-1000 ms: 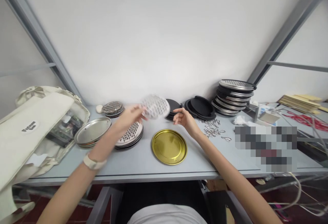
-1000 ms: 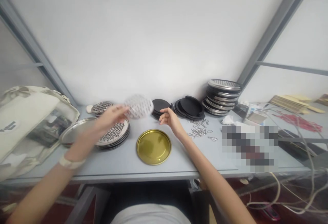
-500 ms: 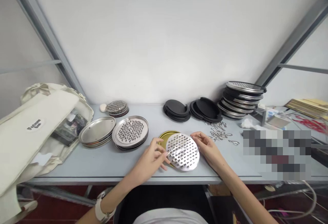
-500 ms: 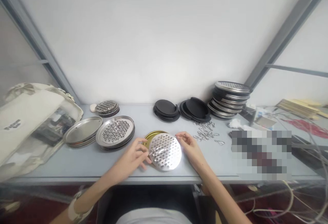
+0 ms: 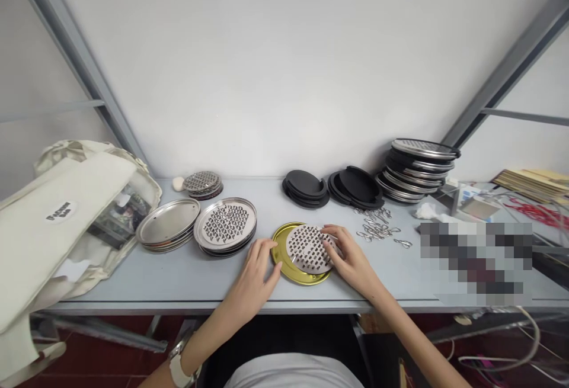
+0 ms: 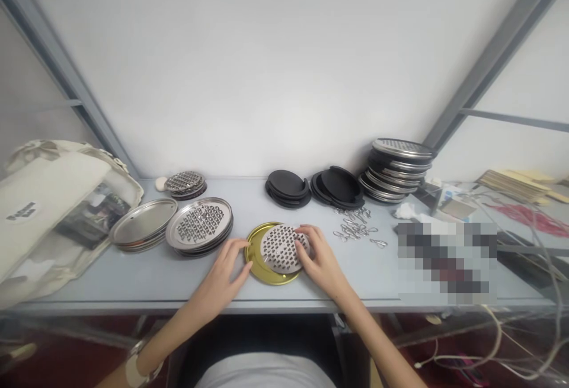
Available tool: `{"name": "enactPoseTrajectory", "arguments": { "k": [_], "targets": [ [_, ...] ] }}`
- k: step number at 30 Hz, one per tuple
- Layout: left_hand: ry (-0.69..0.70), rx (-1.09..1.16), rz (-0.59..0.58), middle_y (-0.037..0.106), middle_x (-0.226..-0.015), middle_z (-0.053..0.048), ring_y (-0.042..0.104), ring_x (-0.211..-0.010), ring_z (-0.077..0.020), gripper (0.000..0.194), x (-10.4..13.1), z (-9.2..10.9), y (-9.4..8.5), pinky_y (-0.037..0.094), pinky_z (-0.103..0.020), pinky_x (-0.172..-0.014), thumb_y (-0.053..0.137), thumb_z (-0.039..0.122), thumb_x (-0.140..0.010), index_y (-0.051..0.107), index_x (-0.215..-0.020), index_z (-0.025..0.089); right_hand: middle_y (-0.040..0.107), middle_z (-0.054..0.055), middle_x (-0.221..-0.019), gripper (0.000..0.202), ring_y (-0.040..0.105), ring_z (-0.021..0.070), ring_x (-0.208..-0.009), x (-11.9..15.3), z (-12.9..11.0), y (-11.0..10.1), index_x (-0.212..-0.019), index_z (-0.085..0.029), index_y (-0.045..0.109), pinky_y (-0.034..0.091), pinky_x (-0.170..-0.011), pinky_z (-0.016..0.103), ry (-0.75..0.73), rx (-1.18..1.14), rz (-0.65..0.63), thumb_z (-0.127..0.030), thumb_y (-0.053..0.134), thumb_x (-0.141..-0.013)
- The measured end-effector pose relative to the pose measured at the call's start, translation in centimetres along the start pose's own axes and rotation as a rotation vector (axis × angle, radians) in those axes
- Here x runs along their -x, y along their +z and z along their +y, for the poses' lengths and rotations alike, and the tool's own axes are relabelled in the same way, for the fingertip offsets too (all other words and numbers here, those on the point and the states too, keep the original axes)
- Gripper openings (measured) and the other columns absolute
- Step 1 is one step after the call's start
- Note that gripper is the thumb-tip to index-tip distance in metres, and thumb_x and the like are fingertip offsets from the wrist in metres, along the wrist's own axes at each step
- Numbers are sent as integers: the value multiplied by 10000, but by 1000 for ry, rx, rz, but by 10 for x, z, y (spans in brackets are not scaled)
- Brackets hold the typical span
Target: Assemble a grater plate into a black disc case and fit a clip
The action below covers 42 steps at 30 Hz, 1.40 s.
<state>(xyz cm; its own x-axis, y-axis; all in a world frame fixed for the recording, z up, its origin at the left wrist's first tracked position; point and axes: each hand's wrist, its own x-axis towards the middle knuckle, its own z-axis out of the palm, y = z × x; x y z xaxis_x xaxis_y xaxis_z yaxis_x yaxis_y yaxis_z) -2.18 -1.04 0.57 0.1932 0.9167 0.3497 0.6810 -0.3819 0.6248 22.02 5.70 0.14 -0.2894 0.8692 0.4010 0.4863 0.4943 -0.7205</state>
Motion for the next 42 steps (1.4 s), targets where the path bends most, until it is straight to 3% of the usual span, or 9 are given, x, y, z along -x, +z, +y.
{"name": "enactPoseTrajectory", "arguments": {
  "k": [9, 18, 24, 28, 36, 42],
  "targets": [
    [-24, 38, -11, 485, -1176, -63, 503, -1104, -214, 390, -2, -1, -3, 436, -376, -976, 555, 232, -868, 407, -1229, 246, 360, 102, -1414, 334, 373, 228, -1326, 4, -16, 0, -1258, -250, 422, 342, -1098, 410, -76, 136, -205, -375, 434, -948],
    [16, 75, -66, 473, -1192, -59, 461, -1168, -226, 462, -3, 0, -8, 398, -392, -1025, 653, 260, -810, 431, -1215, 252, 499, 91, -1147, 213, 495, 223, -1151, 3, -9, -1, -1151, -243, 460, 408, -1016, 409, -78, 121, -52, -319, 415, -957],
    [21, 50, -110, 461, -1207, -50, 445, -1203, -226, 280, -3, 5, -11, 369, -392, -1055, 675, 260, -796, 524, -1031, 237, 492, 86, -1148, 219, 498, 236, -1131, 4, -6, 1, -1130, -245, 465, 421, -992, 413, -104, 188, -22, -307, 481, -920],
    [14, 36, -102, 461, -1209, -49, 465, -1195, -228, 197, -3, 3, -11, 382, -385, -1045, 671, 282, -802, 556, -951, 226, 514, 84, -1131, 203, 506, 240, -1106, 4, -6, 2, -1113, -246, 472, 420, -973, 419, -95, 238, -29, -311, 488, -921],
    [51, 69, -108, 480, -1187, -49, 464, -1184, -221, 286, -3, 0, -11, 388, -389, -1037, 662, 285, -820, 529, -1070, 245, 565, 98, -1076, 173, 543, 244, -1037, 6, -17, 1, -1099, -244, 502, 456, -919, 425, -165, 214, -130, -300, 436, -949],
    [48, 40, -128, 460, -1207, -53, 440, -1209, -224, 245, -3, -1, -11, 366, -386, -1056, 653, 285, -827, 538, -1038, 238, 560, 92, -1063, 192, 557, 228, -1029, 6, -20, -1, -1107, -246, 526, 474, -911, 392, -188, 144, -194, -285, 417, -954]
  ]
}}
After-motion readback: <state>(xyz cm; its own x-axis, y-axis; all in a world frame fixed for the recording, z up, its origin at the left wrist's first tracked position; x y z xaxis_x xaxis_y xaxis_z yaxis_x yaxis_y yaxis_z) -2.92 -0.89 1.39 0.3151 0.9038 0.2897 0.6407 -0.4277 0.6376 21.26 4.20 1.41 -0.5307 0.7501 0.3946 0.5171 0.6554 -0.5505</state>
